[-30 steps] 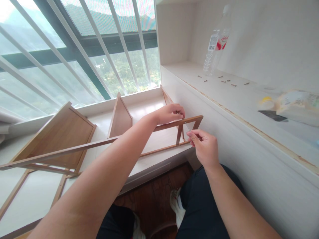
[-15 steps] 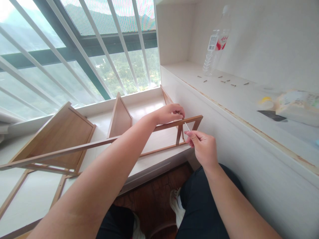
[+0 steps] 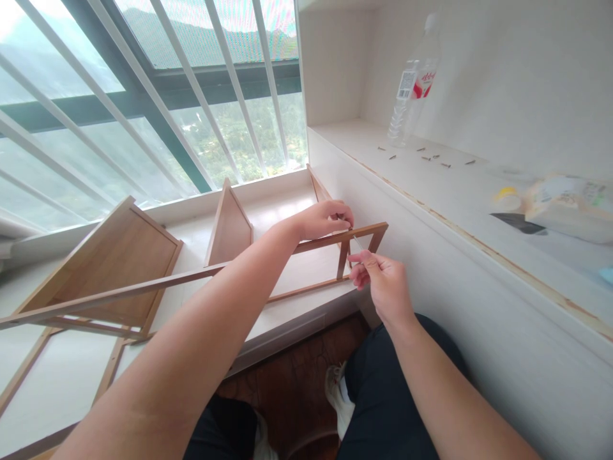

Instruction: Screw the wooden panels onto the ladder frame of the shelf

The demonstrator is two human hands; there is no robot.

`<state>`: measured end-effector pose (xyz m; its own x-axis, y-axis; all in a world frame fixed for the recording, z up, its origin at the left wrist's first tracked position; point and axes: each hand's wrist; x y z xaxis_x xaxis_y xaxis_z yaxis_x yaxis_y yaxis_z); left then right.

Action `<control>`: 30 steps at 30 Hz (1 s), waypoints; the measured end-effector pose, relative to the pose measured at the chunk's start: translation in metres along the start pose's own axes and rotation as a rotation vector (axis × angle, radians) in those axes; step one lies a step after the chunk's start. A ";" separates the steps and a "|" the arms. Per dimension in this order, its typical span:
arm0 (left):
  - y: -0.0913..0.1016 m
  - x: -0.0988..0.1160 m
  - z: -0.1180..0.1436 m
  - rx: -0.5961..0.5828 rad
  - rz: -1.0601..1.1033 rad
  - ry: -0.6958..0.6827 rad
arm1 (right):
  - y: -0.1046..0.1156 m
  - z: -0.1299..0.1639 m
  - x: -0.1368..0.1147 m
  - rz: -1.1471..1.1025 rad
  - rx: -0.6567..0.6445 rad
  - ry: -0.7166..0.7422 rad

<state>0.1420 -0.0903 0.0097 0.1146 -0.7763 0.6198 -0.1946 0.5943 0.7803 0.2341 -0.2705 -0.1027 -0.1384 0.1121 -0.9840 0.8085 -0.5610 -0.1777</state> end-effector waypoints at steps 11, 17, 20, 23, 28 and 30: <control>-0.001 -0.001 0.000 0.005 -0.008 -0.018 | -0.010 0.004 -0.010 -0.380 -0.177 -0.278; -0.001 -0.002 0.000 0.006 0.004 -0.014 | -0.008 0.006 -0.008 -0.278 -0.122 -0.121; -0.001 -0.002 0.000 0.002 0.005 -0.012 | -0.005 0.006 -0.006 -0.091 -0.090 -0.002; -0.001 -0.002 0.000 0.001 0.006 -0.013 | -0.001 0.005 -0.006 0.088 -0.065 0.087; -0.001 0.000 0.000 -0.004 0.002 -0.012 | 0.004 0.003 -0.007 0.246 0.016 0.177; -0.001 0.000 0.000 -0.006 0.001 -0.011 | 0.004 0.002 -0.007 0.263 0.031 0.201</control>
Point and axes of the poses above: each hand's wrist, its own z-axis away from the middle knuckle, its own y-axis out of the back of the hand, x = y × z, and after that the axes turned 4 degrees about -y, right-handed
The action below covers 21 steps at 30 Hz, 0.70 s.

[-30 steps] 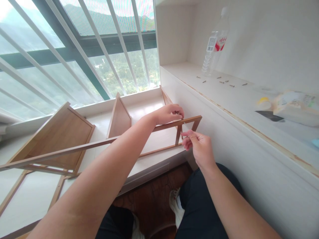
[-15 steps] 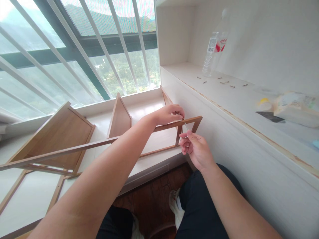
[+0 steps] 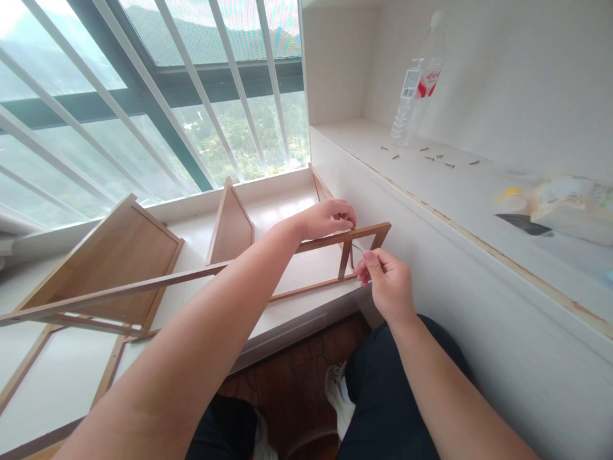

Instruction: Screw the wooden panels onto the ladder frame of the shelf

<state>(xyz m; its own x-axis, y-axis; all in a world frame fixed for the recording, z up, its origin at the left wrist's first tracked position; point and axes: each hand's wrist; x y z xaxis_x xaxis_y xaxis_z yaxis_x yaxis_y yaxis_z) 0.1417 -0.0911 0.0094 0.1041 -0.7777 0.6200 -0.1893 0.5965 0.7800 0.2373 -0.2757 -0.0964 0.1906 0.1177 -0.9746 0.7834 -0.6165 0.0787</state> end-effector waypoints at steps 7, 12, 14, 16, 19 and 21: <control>0.000 -0.001 -0.001 0.002 -0.002 0.001 | -0.002 0.000 -0.002 -0.049 0.050 0.015; 0.000 0.000 0.000 0.009 0.005 0.014 | -0.001 -0.002 -0.002 -0.013 0.104 0.060; 0.000 0.000 0.000 0.008 0.000 0.012 | -0.001 -0.003 -0.001 0.012 0.124 0.082; 0.000 0.001 0.000 0.005 -0.006 0.006 | 0.000 -0.004 -0.001 0.045 0.134 0.101; 0.000 0.001 0.000 0.008 -0.010 0.003 | 0.000 -0.004 0.000 0.082 0.144 0.126; 0.000 0.001 0.000 0.008 -0.012 0.004 | 0.001 -0.004 0.000 0.099 0.148 0.136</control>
Point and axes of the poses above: each hand's wrist, its own z-axis away from the middle knuckle, its own y-axis out of the back of the hand, x = y × z, and after that the axes turned 4 degrees about -y, right-handed
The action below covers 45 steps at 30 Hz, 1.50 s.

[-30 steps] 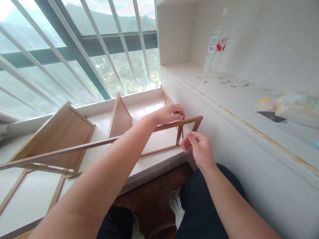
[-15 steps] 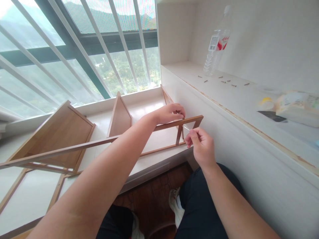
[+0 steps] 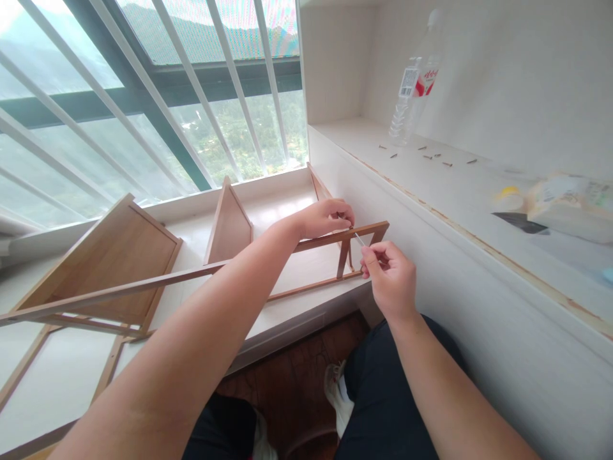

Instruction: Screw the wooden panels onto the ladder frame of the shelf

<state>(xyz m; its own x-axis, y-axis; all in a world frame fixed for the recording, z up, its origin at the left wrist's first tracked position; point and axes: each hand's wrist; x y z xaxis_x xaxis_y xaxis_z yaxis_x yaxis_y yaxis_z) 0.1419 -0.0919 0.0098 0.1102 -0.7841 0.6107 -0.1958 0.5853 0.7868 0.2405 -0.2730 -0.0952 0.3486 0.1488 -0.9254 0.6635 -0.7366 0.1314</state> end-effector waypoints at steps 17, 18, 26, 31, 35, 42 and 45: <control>0.001 -0.001 0.000 -0.008 0.013 -0.001 | 0.003 0.003 -0.003 0.114 -0.029 0.018; 0.001 -0.001 0.000 -0.007 0.014 -0.001 | 0.003 0.003 -0.003 0.114 -0.027 0.017; -0.001 0.000 0.001 0.000 0.024 0.002 | 0.002 0.002 -0.002 0.094 -0.009 0.020; 0.000 0.000 0.001 0.001 0.023 0.008 | 0.003 0.003 -0.002 0.104 -0.021 0.024; 0.000 -0.003 0.000 -0.005 0.029 -0.002 | 0.003 0.002 -0.003 0.125 -0.024 0.047; 0.000 -0.005 -0.001 -0.005 0.025 -0.026 | 0.003 0.000 -0.005 0.162 -0.045 0.088; 0.000 -0.004 -0.001 -0.007 0.027 -0.022 | 0.003 -0.001 -0.007 0.170 -0.045 0.104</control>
Point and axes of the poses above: each hand's wrist, its own z-axis away from the middle knuckle, its own y-axis out of the back of the hand, x = y × z, and after that the axes turned 4 degrees about -y, right-handed
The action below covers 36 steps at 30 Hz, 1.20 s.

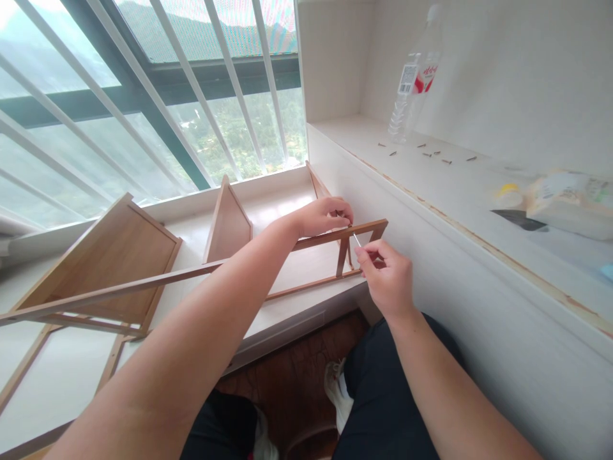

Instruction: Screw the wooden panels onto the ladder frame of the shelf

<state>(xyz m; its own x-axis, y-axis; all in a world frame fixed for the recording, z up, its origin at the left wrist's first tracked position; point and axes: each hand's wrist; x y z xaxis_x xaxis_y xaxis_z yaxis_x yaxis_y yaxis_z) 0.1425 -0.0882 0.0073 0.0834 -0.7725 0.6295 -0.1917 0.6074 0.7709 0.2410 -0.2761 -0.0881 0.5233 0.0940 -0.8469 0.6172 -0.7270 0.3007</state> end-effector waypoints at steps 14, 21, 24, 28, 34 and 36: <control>0.000 0.005 0.001 -0.002 -0.008 0.039 | 0.003 -0.003 0.002 0.017 0.025 -0.023; 0.000 0.002 0.001 -0.004 -0.015 0.023 | 0.001 -0.002 0.009 -0.003 0.015 -0.050; 0.001 0.001 0.001 -0.008 -0.021 0.015 | 0.000 -0.001 0.010 -0.030 0.003 -0.074; 0.001 0.000 0.001 -0.004 -0.016 0.013 | -0.001 0.000 0.007 -0.059 -0.011 -0.113; -0.001 0.000 0.001 -0.005 -0.006 0.007 | -0.004 0.001 0.002 -0.182 -0.057 -0.241; -0.001 -0.001 0.001 -0.006 -0.002 0.000 | -0.006 0.001 0.001 -0.252 -0.072 -0.290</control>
<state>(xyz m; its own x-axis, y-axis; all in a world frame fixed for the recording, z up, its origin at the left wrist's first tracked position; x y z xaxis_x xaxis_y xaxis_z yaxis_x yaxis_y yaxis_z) 0.1420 -0.0882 0.0060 0.0838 -0.7736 0.6281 -0.1860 0.6071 0.7726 0.2377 -0.2726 -0.0912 0.1683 0.0596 -0.9839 0.7501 -0.6553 0.0886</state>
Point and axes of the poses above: each hand's wrist, its own z-axis away from the middle knuckle, its own y-axis out of the back of the hand, x = y × z, and after that the axes turned 4 degrees about -y, right-handed
